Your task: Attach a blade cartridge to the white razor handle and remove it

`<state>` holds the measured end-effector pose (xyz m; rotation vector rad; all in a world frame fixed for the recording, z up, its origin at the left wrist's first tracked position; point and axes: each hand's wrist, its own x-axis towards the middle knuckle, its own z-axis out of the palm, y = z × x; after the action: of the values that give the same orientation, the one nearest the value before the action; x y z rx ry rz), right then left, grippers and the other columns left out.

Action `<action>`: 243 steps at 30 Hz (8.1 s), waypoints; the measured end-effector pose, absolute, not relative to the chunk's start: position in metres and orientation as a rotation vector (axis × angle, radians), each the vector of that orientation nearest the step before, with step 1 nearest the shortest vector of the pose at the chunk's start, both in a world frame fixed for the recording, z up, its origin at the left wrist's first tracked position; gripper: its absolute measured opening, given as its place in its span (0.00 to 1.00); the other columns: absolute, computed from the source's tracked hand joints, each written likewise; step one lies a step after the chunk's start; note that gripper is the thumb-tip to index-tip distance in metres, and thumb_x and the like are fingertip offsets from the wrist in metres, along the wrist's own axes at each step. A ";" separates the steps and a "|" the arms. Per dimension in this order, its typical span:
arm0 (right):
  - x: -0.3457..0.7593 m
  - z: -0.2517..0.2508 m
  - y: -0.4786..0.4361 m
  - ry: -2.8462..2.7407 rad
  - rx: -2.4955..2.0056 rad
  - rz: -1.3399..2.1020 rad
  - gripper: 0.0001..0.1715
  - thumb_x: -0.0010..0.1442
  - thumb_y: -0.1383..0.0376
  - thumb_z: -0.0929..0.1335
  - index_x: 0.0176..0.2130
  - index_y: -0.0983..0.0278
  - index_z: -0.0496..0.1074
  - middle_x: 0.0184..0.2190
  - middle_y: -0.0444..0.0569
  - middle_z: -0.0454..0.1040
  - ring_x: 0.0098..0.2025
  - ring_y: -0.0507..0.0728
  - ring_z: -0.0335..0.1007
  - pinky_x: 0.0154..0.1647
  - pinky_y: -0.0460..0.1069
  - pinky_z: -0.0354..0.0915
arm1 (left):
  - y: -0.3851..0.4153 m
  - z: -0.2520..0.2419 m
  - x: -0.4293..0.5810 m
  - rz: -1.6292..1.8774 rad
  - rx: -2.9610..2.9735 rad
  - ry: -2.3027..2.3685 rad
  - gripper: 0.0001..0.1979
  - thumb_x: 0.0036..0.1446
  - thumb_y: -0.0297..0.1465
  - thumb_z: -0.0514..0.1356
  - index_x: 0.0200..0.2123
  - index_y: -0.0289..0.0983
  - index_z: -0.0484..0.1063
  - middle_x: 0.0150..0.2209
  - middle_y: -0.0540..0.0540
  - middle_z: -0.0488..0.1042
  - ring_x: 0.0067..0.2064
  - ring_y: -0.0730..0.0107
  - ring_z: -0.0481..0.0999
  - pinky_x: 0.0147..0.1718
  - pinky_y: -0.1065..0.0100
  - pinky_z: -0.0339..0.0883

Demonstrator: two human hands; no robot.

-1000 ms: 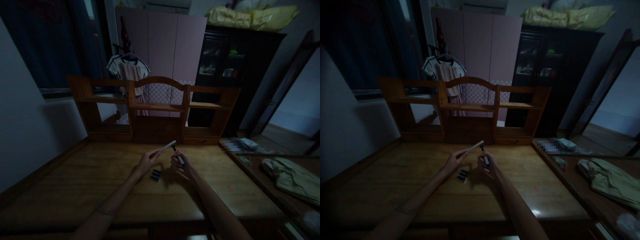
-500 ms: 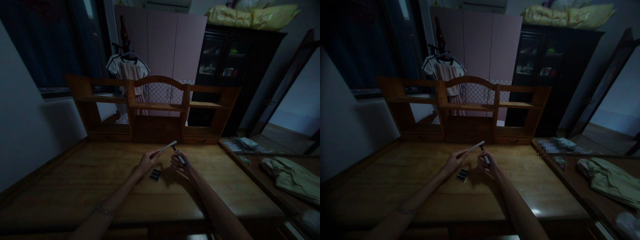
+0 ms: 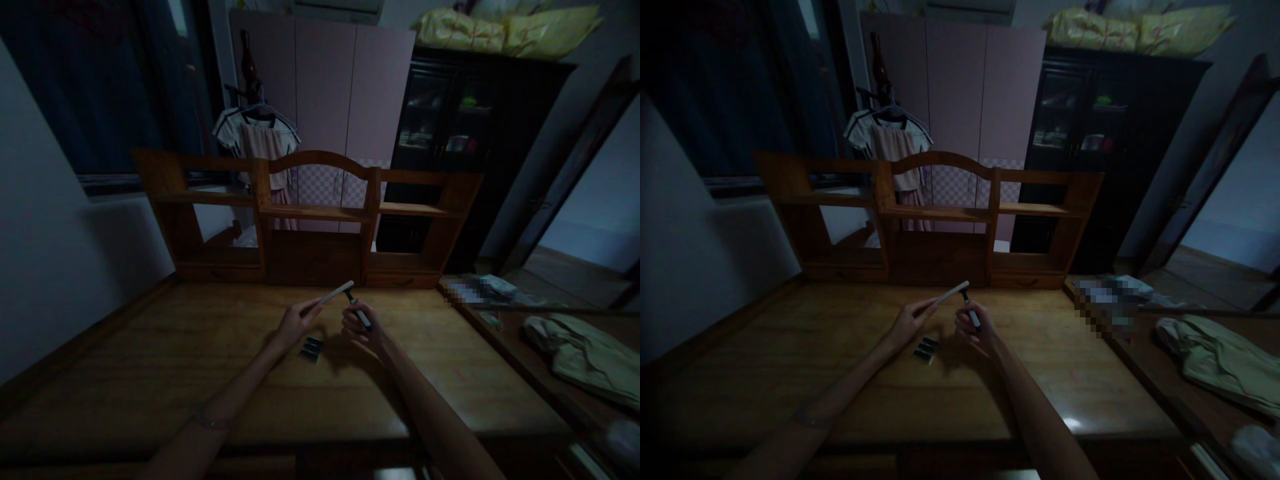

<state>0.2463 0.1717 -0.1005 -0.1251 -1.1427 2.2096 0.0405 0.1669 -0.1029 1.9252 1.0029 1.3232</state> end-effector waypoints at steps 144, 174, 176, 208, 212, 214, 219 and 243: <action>0.250 -0.097 0.168 -0.961 -0.048 2.165 0.27 0.59 0.62 0.57 0.12 0.62 0.49 0.07 0.38 0.47 0.08 0.47 0.42 0.11 0.43 0.47 | 0.178 -0.109 0.035 1.362 1.890 1.020 0.20 0.56 0.39 0.56 0.48 0.35 0.71 0.47 0.45 0.74 0.48 0.61 0.72 0.49 0.63 0.64; 0.248 -0.101 0.171 -1.083 -0.121 2.157 0.26 0.58 0.64 0.60 0.13 0.62 0.47 0.08 0.38 0.46 0.09 0.46 0.41 0.10 0.43 0.47 | 0.177 -0.107 0.033 1.458 1.869 1.116 0.20 0.57 0.40 0.54 0.48 0.35 0.72 0.47 0.44 0.74 0.49 0.61 0.72 0.50 0.62 0.64; 0.248 -0.101 0.171 -1.086 -0.117 2.153 0.26 0.59 0.64 0.59 0.13 0.62 0.47 0.08 0.38 0.46 0.09 0.46 0.41 0.11 0.43 0.47 | 0.175 -0.106 0.035 1.413 1.899 1.061 0.20 0.57 0.40 0.55 0.48 0.35 0.71 0.47 0.45 0.74 0.49 0.61 0.72 0.49 0.62 0.64; 0.249 -0.101 0.172 -1.079 -0.161 2.126 0.26 0.58 0.63 0.60 0.13 0.63 0.48 0.07 0.38 0.47 0.08 0.46 0.41 0.08 0.42 0.45 | 0.175 -0.105 0.032 1.426 1.891 1.137 0.19 0.57 0.40 0.54 0.47 0.35 0.72 0.46 0.44 0.74 0.49 0.60 0.72 0.49 0.61 0.64; 0.249 -0.101 0.171 -1.086 -0.147 2.132 0.25 0.58 0.62 0.60 0.14 0.63 0.50 0.07 0.38 0.48 0.09 0.46 0.41 0.09 0.42 0.46 | 0.173 -0.104 0.036 1.361 1.930 1.037 0.19 0.57 0.39 0.54 0.48 0.35 0.71 0.47 0.45 0.74 0.48 0.61 0.72 0.49 0.62 0.65; 0.250 -0.101 0.171 -1.086 -0.146 2.141 0.25 0.58 0.63 0.60 0.14 0.63 0.50 0.08 0.38 0.48 0.09 0.46 0.40 0.10 0.42 0.46 | 0.176 -0.107 0.036 1.365 1.921 1.075 0.19 0.57 0.40 0.54 0.47 0.36 0.72 0.46 0.45 0.75 0.48 0.61 0.73 0.49 0.62 0.65; 0.250 -0.103 0.172 -1.060 -0.144 2.150 0.25 0.58 0.63 0.59 0.14 0.63 0.49 0.08 0.38 0.47 0.09 0.46 0.40 0.10 0.42 0.47 | 0.179 -0.107 0.030 1.427 1.831 1.176 0.21 0.57 0.40 0.54 0.48 0.34 0.71 0.45 0.44 0.75 0.47 0.59 0.73 0.47 0.61 0.66; 0.245 -0.097 0.168 -1.138 -0.123 2.156 0.24 0.58 0.64 0.59 0.13 0.63 0.52 0.08 0.39 0.47 0.09 0.46 0.41 0.08 0.42 0.45 | 0.180 -0.114 0.035 1.187 1.908 1.059 0.20 0.57 0.41 0.54 0.46 0.35 0.73 0.46 0.45 0.75 0.48 0.59 0.72 0.49 0.61 0.63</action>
<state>0.2452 0.1677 -0.0968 -0.1229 -1.1381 2.1561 0.0351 0.1796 -0.1144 1.9079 1.0594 1.1873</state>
